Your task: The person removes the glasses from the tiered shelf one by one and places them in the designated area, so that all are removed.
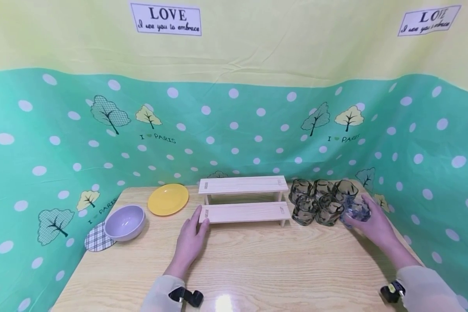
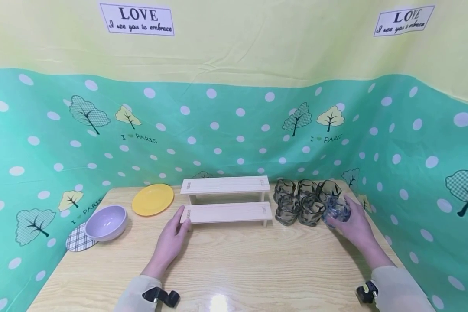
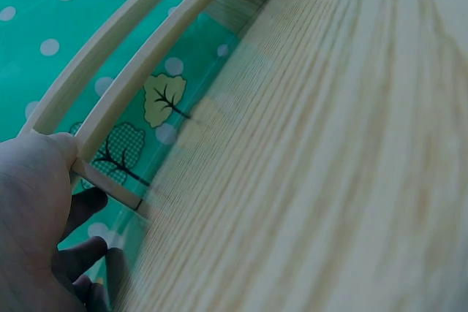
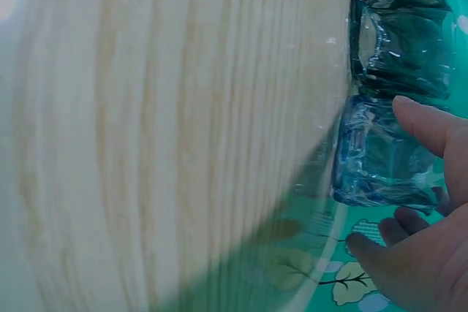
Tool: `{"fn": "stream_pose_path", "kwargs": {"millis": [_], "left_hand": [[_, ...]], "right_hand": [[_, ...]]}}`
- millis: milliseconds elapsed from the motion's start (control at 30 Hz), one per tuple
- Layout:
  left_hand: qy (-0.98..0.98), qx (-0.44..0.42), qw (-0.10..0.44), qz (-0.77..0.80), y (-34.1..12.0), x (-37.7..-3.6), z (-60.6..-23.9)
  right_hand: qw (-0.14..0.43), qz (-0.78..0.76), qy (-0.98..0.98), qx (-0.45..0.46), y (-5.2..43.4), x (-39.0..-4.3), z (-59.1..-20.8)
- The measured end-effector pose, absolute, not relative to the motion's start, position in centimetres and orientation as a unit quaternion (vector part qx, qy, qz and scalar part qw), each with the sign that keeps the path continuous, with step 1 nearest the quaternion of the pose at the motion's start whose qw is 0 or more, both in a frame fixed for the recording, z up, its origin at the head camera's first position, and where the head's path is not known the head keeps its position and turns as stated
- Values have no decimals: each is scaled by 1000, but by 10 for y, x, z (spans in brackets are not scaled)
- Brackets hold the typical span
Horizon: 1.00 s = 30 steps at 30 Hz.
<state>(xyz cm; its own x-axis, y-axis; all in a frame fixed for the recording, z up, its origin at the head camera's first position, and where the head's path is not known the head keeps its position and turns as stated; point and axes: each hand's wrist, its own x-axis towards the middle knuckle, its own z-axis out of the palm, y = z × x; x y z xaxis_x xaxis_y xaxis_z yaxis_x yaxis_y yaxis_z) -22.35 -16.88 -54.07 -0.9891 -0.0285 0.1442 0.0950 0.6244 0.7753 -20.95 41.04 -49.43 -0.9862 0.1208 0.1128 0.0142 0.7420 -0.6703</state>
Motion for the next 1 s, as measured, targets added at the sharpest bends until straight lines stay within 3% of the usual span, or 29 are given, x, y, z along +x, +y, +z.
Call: {"fn": "stream_pose_path", "kwargs": {"millis": [533,1000], "left_hand": [[-900,-21,70,-430,-170,-229,-542],[-920,-81,101,-371,-180,-224,-524]], "right_hand": [[109,306,-946,-9,393,-196,-460],[175,245,-950,83,328,-194,-439]]}}
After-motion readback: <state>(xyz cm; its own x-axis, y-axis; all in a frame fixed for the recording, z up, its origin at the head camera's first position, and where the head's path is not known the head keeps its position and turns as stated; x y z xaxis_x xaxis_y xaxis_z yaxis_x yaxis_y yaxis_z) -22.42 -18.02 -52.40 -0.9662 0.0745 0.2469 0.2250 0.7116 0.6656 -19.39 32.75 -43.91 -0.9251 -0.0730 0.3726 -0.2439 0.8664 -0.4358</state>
